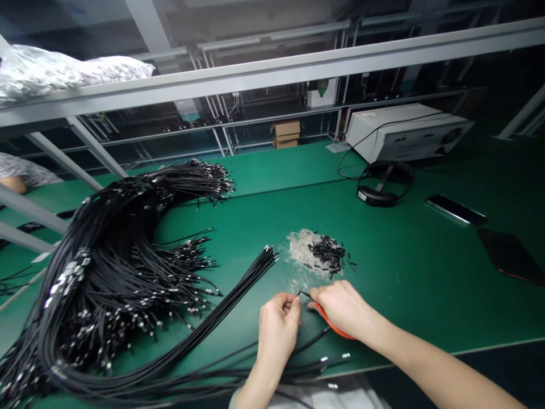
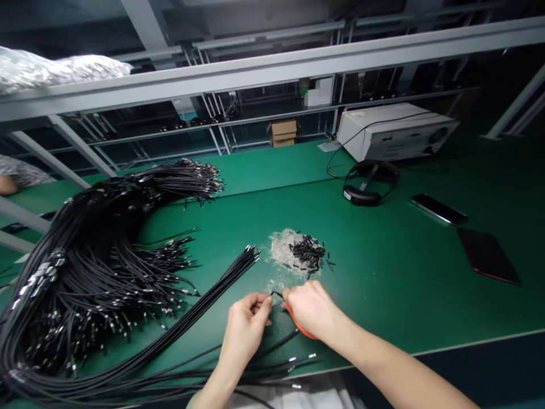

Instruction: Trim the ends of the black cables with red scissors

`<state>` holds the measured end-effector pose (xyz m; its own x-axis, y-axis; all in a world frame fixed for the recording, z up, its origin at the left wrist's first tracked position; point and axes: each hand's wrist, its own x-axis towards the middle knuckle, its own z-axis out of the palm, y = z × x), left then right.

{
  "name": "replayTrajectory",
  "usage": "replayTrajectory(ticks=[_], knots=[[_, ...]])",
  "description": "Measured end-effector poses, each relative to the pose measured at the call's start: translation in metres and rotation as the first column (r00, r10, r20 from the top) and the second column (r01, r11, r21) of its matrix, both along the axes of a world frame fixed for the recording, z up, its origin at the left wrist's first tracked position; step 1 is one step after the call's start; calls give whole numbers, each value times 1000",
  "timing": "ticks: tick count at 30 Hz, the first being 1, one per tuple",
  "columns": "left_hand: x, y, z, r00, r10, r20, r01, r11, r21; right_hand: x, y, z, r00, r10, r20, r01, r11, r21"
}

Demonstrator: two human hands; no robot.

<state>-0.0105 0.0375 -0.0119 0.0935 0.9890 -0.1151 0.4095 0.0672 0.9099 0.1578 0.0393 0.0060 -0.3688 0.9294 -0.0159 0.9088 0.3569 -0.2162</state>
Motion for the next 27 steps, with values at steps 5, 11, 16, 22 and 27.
replayTrajectory(ticks=[5,11,16,22,27], knots=[[-5,6,-7,998,11,54,-9,999,-35,5,4,-10,982,-113,-150,109,993,-37],[-11,1,7,984,-25,177,36,997,-63,-15,-1,-17,467,-365,-806,45,920,-390],[-15,-6,20,963,-17,267,42,995,-86,-24,-10,-10,314,-330,-890,7,939,-345],[-16,-13,30,921,-37,389,106,982,-157,-26,-14,4,277,-270,-922,-53,954,-295],[-25,-11,39,925,-163,343,230,959,-164,-18,-9,8,276,-328,-903,-224,892,-393]])
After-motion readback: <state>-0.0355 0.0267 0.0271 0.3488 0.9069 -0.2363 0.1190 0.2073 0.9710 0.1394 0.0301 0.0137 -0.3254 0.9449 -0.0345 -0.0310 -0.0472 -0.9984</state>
